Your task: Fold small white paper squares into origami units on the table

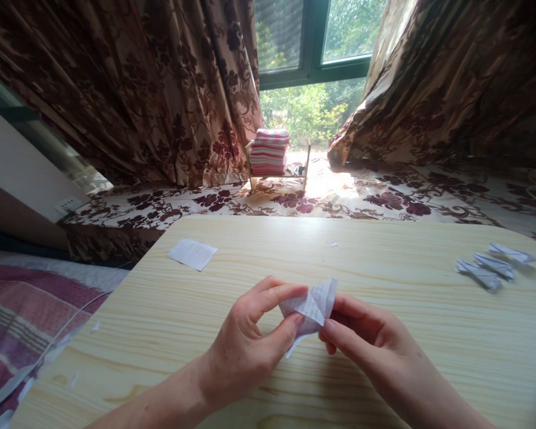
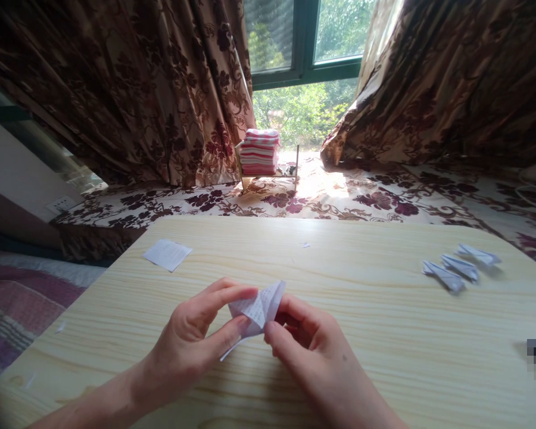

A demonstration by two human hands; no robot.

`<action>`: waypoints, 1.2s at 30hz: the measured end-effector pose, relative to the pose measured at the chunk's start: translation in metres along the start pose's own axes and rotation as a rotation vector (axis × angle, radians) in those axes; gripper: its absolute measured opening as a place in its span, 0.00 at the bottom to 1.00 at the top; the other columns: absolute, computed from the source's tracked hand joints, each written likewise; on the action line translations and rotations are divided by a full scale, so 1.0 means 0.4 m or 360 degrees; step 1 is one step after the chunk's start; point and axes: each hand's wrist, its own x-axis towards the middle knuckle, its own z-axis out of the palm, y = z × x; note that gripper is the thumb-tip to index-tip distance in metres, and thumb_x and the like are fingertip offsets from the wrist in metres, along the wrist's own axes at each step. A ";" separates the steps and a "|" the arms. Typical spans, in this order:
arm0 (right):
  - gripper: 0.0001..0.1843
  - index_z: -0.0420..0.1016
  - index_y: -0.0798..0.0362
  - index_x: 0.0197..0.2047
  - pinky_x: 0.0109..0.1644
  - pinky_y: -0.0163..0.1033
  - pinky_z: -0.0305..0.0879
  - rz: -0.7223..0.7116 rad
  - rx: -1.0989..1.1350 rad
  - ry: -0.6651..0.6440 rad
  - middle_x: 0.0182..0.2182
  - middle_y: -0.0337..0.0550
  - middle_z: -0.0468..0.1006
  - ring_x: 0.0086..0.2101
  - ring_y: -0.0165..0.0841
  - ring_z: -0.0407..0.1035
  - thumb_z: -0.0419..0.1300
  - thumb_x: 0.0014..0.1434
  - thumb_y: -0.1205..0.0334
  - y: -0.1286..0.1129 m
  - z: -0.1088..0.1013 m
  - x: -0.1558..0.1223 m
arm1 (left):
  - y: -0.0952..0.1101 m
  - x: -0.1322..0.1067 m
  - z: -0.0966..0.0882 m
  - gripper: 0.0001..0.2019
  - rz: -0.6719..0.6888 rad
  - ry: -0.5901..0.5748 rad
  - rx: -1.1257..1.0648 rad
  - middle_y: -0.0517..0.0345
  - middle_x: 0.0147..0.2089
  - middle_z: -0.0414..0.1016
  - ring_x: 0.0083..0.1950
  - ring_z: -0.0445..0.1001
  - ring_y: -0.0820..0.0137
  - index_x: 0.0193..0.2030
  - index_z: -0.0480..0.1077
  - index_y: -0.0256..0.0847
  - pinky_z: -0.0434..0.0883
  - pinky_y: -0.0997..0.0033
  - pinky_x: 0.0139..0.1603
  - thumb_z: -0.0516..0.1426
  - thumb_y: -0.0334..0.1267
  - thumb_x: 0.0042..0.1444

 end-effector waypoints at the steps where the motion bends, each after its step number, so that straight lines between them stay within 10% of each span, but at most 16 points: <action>1: 0.11 0.79 0.49 0.42 0.33 0.30 0.66 -0.0018 0.0017 0.0026 0.28 0.37 0.75 0.26 0.27 0.64 0.61 0.57 0.57 0.001 0.002 0.000 | 0.001 0.000 0.000 0.14 -0.0017 0.0009 0.0012 0.55 0.42 0.74 0.44 0.73 0.70 0.49 0.73 0.38 0.70 0.73 0.47 0.57 0.28 0.56; 11: 0.10 0.78 0.50 0.40 0.40 0.34 0.69 -0.0156 -0.0161 0.0000 0.33 0.40 0.79 0.34 0.32 0.72 0.57 0.60 0.58 0.010 0.012 0.004 | 0.010 0.009 -0.005 0.10 -0.0167 0.0001 -0.0066 0.53 0.36 0.74 0.40 0.72 0.68 0.39 0.78 0.35 0.67 0.73 0.42 0.55 0.32 0.58; 21: 0.10 0.77 0.50 0.38 0.34 0.31 0.71 -0.0207 -0.0206 0.0054 0.30 0.39 0.79 0.30 0.31 0.73 0.58 0.59 0.56 0.009 0.002 0.007 | -0.001 0.012 -0.007 0.09 -0.0923 -0.0030 -0.1017 0.58 0.26 0.74 0.31 0.68 0.74 0.28 0.77 0.35 0.64 0.77 0.36 0.61 0.40 0.51; 30: 0.11 0.71 0.48 0.45 0.38 0.34 0.71 -0.1083 -0.1148 0.0674 0.39 0.43 0.74 0.36 0.31 0.72 0.56 0.59 0.69 0.018 -0.002 -0.006 | 0.005 0.018 -0.007 0.10 -0.0797 0.0173 -0.0565 0.56 0.26 0.76 0.27 0.65 0.76 0.33 0.80 0.36 0.63 0.78 0.28 0.60 0.40 0.53; 36: 0.10 0.70 0.53 0.43 0.40 0.44 0.71 -0.1193 -0.1593 0.0437 0.42 0.51 0.73 0.43 0.41 0.69 0.60 0.57 0.61 0.015 0.028 -0.002 | 0.004 0.016 -0.004 0.10 -0.0699 0.0147 -0.0689 0.54 0.31 0.79 0.31 0.71 0.72 0.39 0.80 0.38 0.70 0.76 0.31 0.60 0.39 0.55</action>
